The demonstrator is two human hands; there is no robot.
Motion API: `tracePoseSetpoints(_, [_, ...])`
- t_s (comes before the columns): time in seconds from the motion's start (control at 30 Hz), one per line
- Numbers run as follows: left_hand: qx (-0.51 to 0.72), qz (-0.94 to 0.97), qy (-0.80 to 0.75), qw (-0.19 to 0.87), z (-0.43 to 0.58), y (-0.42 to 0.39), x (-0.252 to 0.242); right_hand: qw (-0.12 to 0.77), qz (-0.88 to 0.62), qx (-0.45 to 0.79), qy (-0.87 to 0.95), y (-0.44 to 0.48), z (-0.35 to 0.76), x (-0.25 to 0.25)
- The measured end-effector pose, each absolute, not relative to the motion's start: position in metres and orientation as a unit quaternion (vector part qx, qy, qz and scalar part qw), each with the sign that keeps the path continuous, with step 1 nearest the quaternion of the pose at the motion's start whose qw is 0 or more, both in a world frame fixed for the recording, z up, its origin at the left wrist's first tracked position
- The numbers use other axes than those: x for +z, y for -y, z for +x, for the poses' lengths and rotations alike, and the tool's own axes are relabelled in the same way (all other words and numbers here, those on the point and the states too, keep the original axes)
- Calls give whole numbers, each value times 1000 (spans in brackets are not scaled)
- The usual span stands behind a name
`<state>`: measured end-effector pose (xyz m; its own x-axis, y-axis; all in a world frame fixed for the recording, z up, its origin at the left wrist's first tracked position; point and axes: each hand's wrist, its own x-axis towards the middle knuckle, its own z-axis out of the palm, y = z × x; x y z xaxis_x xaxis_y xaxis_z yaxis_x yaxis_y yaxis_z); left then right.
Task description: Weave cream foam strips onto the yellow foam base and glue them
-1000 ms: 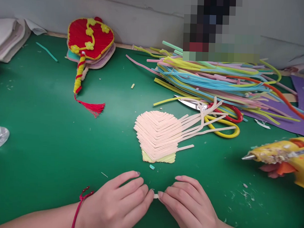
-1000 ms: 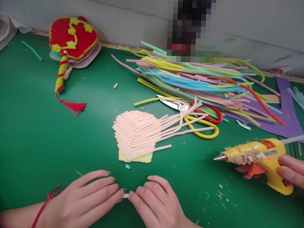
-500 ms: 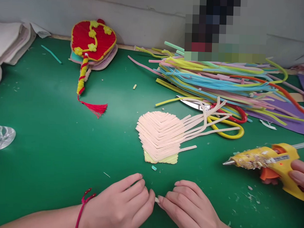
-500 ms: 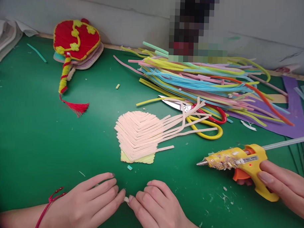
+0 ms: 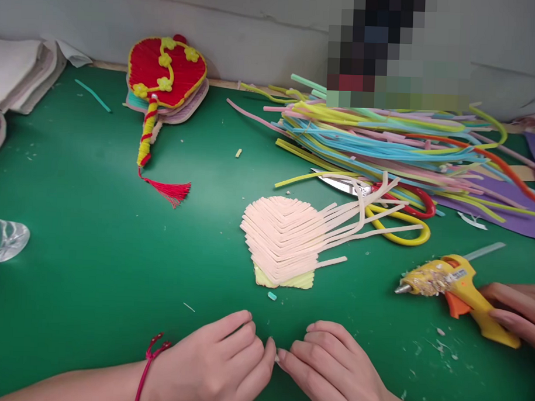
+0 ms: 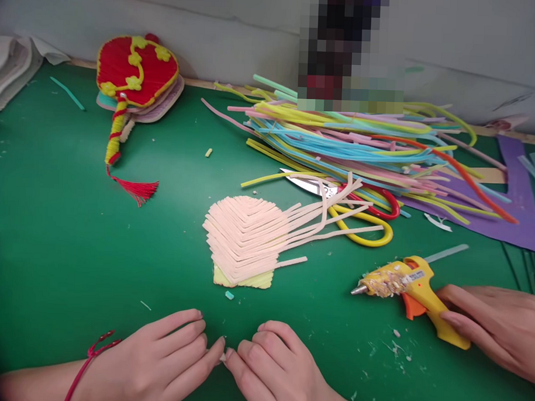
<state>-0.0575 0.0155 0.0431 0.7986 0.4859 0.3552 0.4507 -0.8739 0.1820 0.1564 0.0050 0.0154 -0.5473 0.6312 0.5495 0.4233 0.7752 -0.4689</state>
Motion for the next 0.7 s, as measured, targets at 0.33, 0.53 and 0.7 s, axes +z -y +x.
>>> tracePoseSetpoints(0.33, [178, 957, -227, 42, -57, -17, 44, 312, -295, 156, 890, -8, 159, 26])
tracePoseSetpoints(0.53, [213, 958, -176, 81, -57, -19, 43, 335, -280, 124, 891, -2, 157, 19])
tracePoseSetpoints(0.7, [210, 956, -157, 130, -59, -19, 42, 361, -245, 119, 892, -1, 156, 15])
